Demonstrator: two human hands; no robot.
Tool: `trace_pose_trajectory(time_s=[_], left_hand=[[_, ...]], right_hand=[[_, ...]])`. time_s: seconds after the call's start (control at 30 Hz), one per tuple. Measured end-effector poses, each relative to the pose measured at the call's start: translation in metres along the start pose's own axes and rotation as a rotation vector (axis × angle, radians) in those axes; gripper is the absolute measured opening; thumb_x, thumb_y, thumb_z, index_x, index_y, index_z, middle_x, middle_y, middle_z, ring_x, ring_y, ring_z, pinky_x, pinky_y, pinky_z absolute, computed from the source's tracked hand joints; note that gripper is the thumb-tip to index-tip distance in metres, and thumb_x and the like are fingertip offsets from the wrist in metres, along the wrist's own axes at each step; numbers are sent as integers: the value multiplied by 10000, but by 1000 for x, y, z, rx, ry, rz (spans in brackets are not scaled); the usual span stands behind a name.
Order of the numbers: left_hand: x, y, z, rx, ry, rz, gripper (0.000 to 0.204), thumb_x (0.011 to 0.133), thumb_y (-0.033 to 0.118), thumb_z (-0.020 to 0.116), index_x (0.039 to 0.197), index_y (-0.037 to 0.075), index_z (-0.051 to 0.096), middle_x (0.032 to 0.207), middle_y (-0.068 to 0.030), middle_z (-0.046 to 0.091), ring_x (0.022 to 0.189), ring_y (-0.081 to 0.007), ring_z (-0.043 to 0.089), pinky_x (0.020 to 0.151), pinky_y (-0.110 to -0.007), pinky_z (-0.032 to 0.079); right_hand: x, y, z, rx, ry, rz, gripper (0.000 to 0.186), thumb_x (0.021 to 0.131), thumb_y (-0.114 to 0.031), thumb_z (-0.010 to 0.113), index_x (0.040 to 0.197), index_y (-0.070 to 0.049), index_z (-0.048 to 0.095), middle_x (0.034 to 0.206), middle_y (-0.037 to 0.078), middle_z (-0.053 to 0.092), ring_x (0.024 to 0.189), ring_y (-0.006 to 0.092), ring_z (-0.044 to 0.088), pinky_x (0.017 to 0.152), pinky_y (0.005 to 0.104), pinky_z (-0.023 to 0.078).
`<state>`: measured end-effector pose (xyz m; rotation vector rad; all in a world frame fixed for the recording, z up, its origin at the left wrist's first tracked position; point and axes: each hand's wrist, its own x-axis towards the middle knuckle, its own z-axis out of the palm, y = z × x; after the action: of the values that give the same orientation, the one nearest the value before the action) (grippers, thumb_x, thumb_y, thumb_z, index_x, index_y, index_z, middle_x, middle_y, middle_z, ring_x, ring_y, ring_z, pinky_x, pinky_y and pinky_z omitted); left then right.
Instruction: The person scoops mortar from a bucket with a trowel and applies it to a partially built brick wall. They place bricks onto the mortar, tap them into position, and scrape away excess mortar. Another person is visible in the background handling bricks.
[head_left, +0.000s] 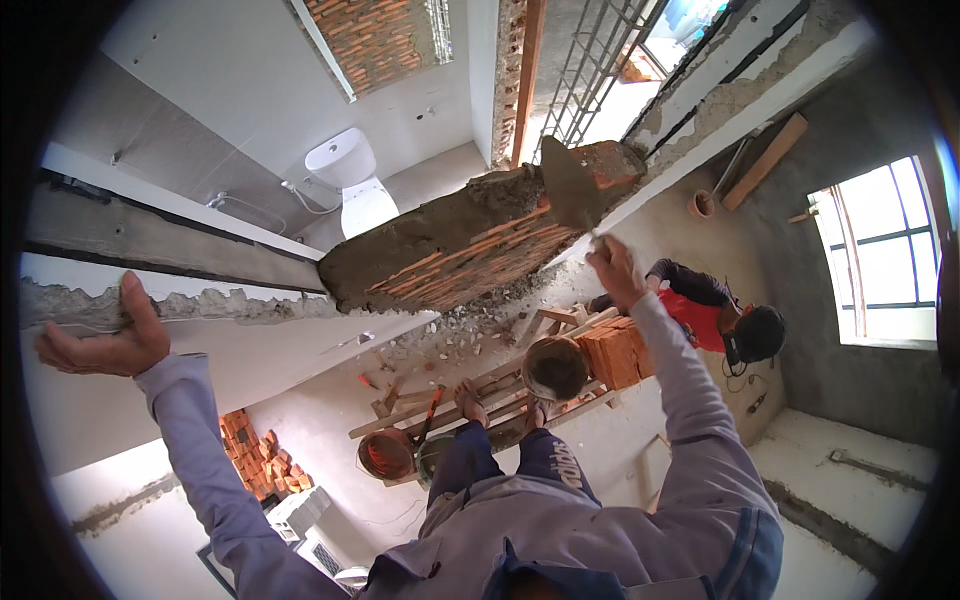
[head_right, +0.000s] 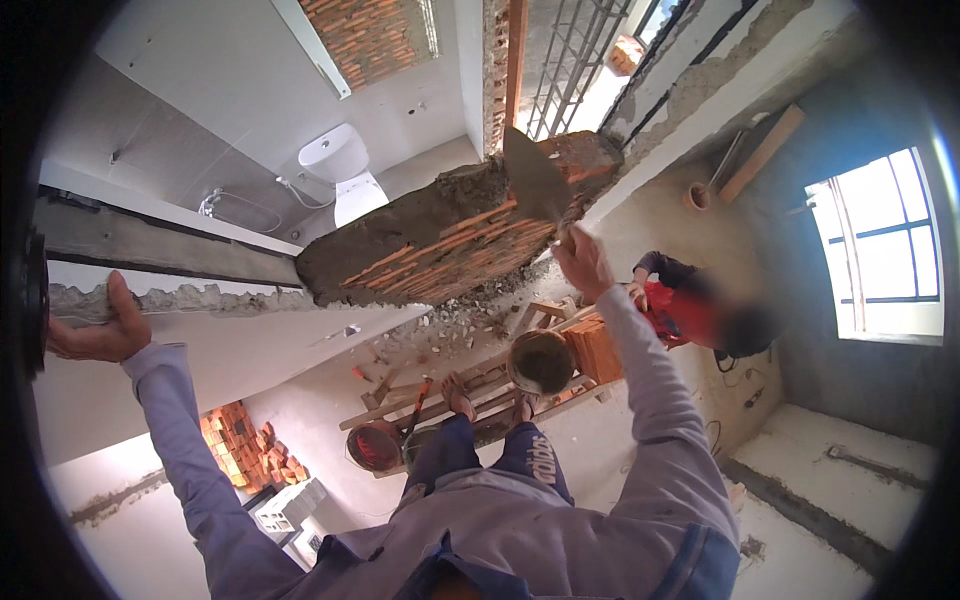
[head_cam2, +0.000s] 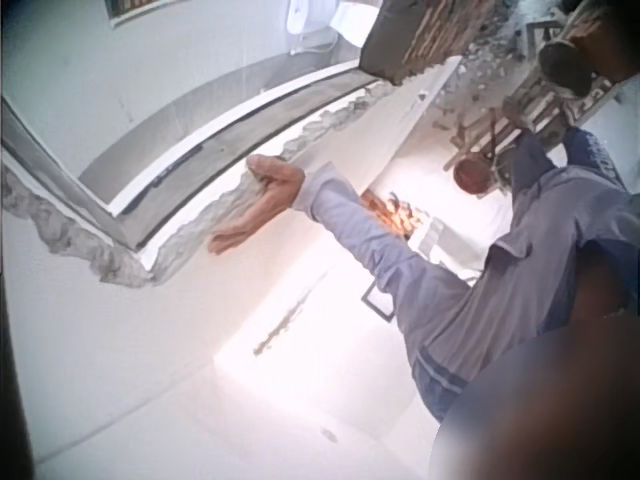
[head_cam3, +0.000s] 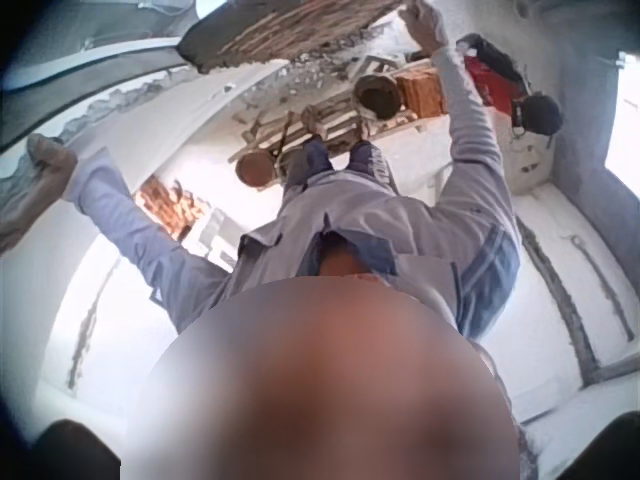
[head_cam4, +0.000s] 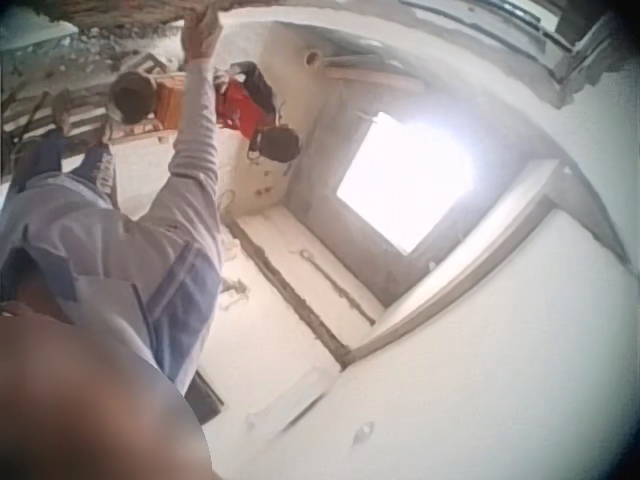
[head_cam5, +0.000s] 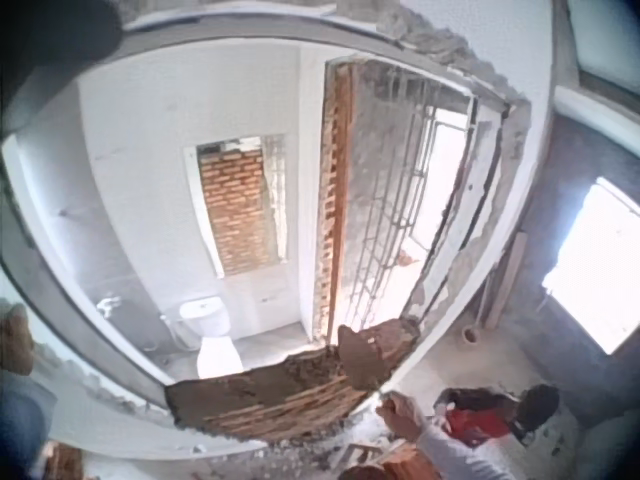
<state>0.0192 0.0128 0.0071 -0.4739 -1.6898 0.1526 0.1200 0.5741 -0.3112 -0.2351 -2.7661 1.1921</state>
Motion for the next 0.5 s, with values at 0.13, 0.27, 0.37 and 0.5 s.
trace_pose_trajectory(time_s=[0.13,0.27,0.37,0.5], left_hand=[[-5,-9,0,32,15,-9,935,753,560,730,1397,26,310,1419,-220,276,1375,-431,173,1100,-608,117],[-5,-4,3,63,11,-6,909,775,557,709,1399,22,322,1440,-213,266,1373,-436,188,1096,-605,131],[-3,-11,0,80,27,43,892,788,545,705,1400,20,324,1439,-216,273,1366,-429,212,1086,-598,158],[-6,-11,3,64,39,71,878,794,534,711,1396,21,330,1418,-204,302,1339,-408,253,1054,-584,217]], right_hand=[[-59,-24,82,672,-21,565,355,971,-373,517,788,-70,529,560,27,493,353,121,439,325,286,354],[-72,-50,178,966,69,488,323,1015,-343,433,832,-82,487,522,14,449,344,111,409,307,278,323],[-70,-82,240,1085,142,478,322,1008,-354,444,841,-81,485,534,18,457,351,114,406,315,277,331],[-91,-116,288,1052,112,538,329,993,-375,462,871,-71,503,577,25,488,401,135,454,366,306,389]])
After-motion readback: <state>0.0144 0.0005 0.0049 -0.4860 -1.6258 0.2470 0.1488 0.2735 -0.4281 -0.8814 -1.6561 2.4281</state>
